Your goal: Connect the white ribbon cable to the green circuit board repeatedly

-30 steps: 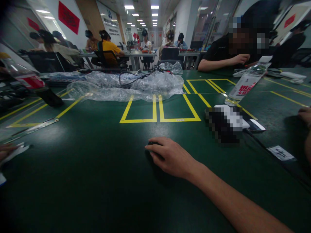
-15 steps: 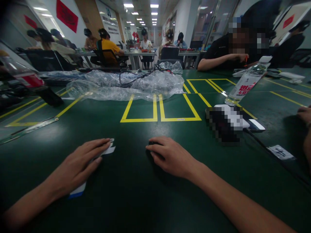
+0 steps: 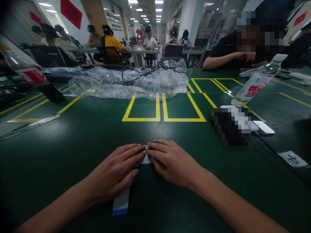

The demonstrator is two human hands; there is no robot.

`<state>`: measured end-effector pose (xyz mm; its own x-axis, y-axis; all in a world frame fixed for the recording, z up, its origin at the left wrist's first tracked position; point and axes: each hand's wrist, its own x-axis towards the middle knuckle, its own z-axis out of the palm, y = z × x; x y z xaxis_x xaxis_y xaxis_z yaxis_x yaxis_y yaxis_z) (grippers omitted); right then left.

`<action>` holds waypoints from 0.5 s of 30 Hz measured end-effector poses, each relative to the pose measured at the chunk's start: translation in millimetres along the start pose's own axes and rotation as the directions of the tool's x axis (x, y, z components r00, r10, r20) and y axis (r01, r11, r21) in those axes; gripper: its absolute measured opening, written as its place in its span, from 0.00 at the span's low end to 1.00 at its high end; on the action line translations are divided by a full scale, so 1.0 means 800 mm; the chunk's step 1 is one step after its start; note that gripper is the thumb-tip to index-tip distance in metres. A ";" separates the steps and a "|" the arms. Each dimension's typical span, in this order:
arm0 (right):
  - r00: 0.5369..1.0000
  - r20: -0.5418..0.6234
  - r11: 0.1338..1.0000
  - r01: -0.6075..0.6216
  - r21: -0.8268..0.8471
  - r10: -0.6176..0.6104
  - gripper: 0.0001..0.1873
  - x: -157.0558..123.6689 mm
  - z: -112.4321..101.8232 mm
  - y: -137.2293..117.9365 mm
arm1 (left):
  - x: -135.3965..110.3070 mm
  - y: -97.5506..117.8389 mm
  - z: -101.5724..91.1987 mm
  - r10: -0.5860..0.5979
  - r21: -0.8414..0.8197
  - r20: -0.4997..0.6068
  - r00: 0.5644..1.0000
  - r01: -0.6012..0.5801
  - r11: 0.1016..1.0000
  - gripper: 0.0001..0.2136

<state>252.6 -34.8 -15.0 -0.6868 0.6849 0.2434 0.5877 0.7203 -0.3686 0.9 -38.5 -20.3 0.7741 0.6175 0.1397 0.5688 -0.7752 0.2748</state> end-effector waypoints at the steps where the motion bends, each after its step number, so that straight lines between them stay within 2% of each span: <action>1: 1.000 0.007 1.000 0.000 -0.009 0.000 0.21 0.000 0.000 -0.001 | 0.000 -0.001 -0.001 0.006 -0.003 0.003 1.000 -0.006 1.000 0.24; 5: 0.999 0.044 1.000 -0.002 -0.009 0.003 0.21 0.000 -0.001 -0.002 | -0.001 -0.007 -0.004 0.003 -0.033 0.018 1.000 -0.002 0.999 0.23; 8: 0.999 0.051 1.000 -0.013 0.011 0.012 0.21 -0.001 -0.003 0.000 | -0.005 -0.026 -0.005 -0.075 -0.037 0.034 0.997 0.077 0.996 0.22; 11: 0.997 0.070 0.999 -0.029 0.044 0.026 0.22 -0.002 -0.005 0.004 | -0.014 -0.067 -0.008 -0.242 0.040 -0.001 0.970 0.242 0.969 0.23; 15: 0.997 0.073 0.995 -0.043 0.086 0.037 0.23 -0.004 -0.007 0.007 | -0.041 -0.147 -0.024 -0.443 0.162 -0.152 0.883 0.465 0.870 0.26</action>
<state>260.6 -32.7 -12.8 -0.6942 0.7010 0.1632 0.5778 0.6780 -0.4545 -97.0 35.2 -39.0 0.3893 0.9094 0.1463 0.8999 -0.4094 0.1501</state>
